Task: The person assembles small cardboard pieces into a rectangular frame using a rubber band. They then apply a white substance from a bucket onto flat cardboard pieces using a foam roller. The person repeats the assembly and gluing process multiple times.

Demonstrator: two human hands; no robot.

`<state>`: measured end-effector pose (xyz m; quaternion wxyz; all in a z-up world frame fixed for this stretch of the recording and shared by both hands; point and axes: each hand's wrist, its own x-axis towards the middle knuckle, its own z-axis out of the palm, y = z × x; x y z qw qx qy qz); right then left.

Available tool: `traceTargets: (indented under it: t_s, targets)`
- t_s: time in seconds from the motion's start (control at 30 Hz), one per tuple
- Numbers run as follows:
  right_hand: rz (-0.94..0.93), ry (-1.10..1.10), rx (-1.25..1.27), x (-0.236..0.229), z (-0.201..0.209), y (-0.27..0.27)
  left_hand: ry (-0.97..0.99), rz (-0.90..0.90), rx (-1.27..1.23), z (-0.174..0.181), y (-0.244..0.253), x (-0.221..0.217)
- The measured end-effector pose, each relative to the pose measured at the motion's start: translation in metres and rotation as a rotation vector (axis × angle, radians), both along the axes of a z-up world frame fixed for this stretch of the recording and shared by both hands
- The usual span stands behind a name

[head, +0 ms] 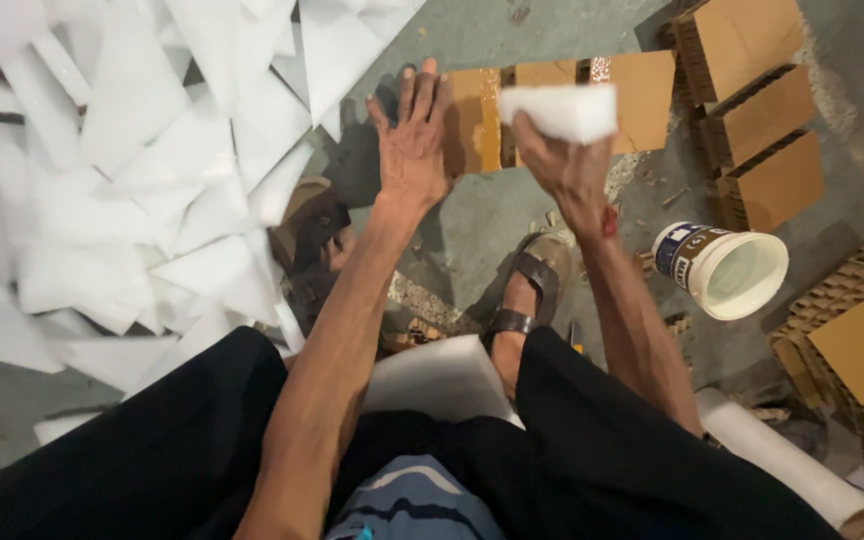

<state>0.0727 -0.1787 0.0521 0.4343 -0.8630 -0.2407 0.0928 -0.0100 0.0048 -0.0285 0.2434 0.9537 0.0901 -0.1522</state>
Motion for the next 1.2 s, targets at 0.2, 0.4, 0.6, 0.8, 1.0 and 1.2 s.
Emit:
traceTargets:
  t_s: [0.2, 0.4, 0.6, 0.8, 1.0, 1.2]
  targets:
    - [0.079, -0.346, -0.166, 0.036, -0.025, 0.028, 0.15, -0.001, -0.024, 0.007, -0.001, 0.002]
    - [0.06, -0.091, -0.304, -0.007, -0.032, -0.017, 0.078, -0.018, 0.013, -0.007, -0.004, -0.001]
    - [0.12, -0.053, -0.377, -0.055, 0.003, -0.016, -0.126, 0.022, 0.033, -0.028, -0.012, -0.018]
    - [0.078, -0.292, -0.271, 0.007, 0.011, 0.005, 0.084, -0.027, 0.0, 0.008, 0.0, -0.001]
    - [0.013, -0.153, -0.158, 0.006, -0.011, 0.013, 0.14, -0.055, 0.036, 0.005, -0.001, 0.002]
    - [0.017, 0.049, -0.366, -0.036, 0.024, -0.017, 0.066, -0.039, 0.0, -0.005, 0.0, 0.003]
